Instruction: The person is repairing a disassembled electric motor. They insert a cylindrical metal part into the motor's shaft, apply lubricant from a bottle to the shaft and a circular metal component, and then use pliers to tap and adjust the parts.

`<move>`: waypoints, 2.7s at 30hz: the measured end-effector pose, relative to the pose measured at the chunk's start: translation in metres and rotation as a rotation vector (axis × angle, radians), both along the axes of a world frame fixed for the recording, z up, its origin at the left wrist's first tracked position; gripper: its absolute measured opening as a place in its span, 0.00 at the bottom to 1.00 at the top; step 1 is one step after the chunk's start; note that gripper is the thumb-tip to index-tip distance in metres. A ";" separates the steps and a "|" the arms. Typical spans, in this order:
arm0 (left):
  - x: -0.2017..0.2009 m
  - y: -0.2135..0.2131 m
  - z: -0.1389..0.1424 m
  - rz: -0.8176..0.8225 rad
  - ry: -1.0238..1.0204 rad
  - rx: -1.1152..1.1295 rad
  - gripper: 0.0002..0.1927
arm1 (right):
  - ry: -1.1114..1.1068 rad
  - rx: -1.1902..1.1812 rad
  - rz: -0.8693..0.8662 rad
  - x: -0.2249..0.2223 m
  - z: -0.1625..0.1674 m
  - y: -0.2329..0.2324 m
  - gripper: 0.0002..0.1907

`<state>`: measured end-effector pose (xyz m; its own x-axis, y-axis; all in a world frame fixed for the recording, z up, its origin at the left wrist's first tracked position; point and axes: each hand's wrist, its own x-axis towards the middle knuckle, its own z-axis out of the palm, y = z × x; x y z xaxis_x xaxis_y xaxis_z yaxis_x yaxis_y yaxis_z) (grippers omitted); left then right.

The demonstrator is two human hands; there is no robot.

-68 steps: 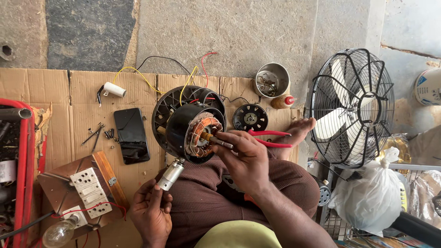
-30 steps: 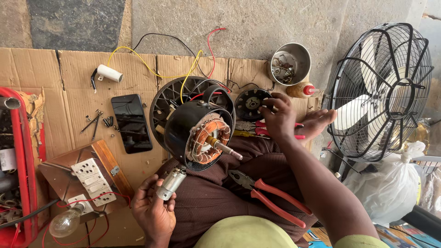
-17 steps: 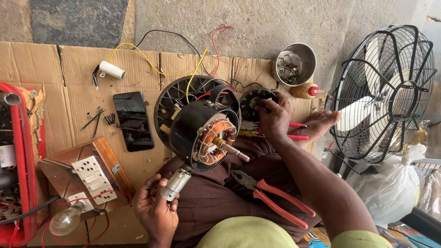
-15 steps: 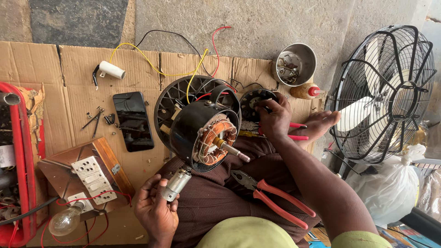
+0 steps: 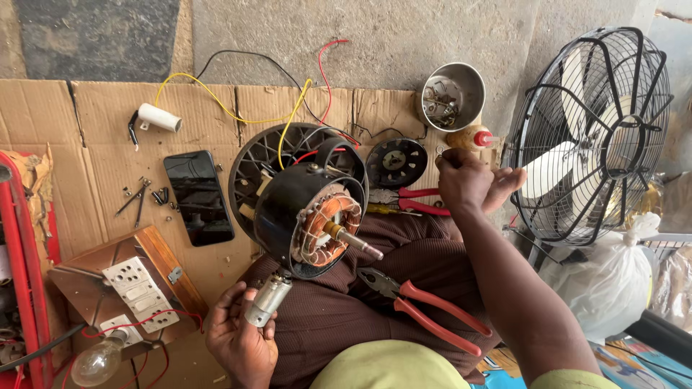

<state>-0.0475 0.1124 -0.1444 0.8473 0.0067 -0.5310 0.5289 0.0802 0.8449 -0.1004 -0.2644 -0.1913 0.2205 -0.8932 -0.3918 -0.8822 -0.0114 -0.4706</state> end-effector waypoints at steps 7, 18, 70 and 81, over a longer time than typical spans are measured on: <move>0.001 -0.004 0.001 0.002 0.004 0.054 0.10 | 0.238 -0.059 0.057 0.016 -0.007 -0.001 0.17; 0.002 -0.007 -0.002 0.007 -0.032 0.063 0.11 | 0.344 0.004 0.069 0.029 0.001 -0.004 0.13; -0.003 0.041 0.045 -0.015 -0.019 -0.190 0.14 | -0.688 -0.155 0.493 -0.026 0.182 0.164 0.13; 0.000 0.047 0.044 -0.023 -0.037 -0.206 0.14 | -0.717 -0.083 0.527 -0.004 0.173 0.172 0.12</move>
<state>-0.0476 0.1598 -0.1008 0.8648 -0.1180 -0.4880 0.5017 0.2414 0.8307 -0.1040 -0.0926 -0.0186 0.7776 -0.6259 0.0595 -0.2470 -0.3911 -0.8866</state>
